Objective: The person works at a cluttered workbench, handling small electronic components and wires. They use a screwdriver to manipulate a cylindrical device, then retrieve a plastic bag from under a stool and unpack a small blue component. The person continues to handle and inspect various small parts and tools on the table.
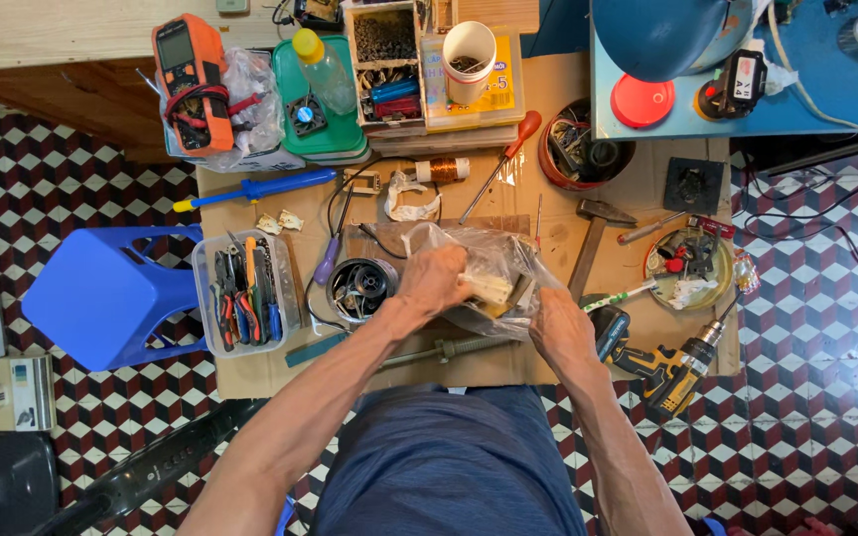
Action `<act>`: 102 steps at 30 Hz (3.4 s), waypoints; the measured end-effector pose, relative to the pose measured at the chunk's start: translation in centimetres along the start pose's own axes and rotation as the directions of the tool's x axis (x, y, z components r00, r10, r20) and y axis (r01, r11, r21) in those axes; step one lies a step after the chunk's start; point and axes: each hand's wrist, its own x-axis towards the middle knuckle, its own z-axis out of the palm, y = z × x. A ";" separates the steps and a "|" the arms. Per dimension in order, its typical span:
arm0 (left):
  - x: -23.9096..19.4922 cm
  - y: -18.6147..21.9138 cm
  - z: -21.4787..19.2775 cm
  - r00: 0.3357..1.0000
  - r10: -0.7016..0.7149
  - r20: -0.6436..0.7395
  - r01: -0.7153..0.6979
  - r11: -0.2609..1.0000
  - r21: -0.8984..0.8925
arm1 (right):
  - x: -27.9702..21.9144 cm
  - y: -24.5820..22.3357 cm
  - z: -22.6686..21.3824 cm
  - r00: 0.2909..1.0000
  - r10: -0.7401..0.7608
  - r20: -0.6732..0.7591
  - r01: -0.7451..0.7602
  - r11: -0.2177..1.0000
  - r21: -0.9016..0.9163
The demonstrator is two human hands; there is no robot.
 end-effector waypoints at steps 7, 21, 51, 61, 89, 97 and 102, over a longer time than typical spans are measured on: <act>-1.1 0.3 -7.4 0.959 -0.282 -0.026 0.235 0.844 -0.483 | -1.7 -3.5 -1.7 0.998 -0.058 0.018 0.056 0.994 0.089; -5.2 0.4 -8.2 0.884 -0.459 0.087 0.025 -0.140 -0.990 | -2.2 -7.2 -3.6 0.992 0.125 -0.010 -0.116 0.948 0.297; 6.1 8.4 -2.0 0.935 -0.076 0.348 0.331 -0.177 -0.927 | 3.5 -0.9 -9.1 0.976 0.212 0.052 -0.033 -0.093 0.995; 7.7 6.8 0.0 0.896 -0.108 0.432 0.416 -0.142 -0.898 | 6.4 2.0 -8.2 0.966 0.173 0.193 -0.164 -0.167 0.972; 7.0 13.2 -3.5 0.951 0.227 -0.211 -0.301 0.837 -0.457 | 4.2 1.8 -8.9 0.907 0.125 0.401 -0.272 -0.554 0.787; 5.7 14.3 -1.7 0.742 0.660 0.112 -0.649 0.751 -0.126 | 1.3 6.7 -7.1 0.928 0.066 0.366 -0.216 -0.707 0.674; 3.2 14.1 -0.7 0.782 0.596 0.184 -0.565 0.802 -0.196 | 0.9 9.4 -6.3 0.938 0.152 0.312 -0.124 -0.694 0.709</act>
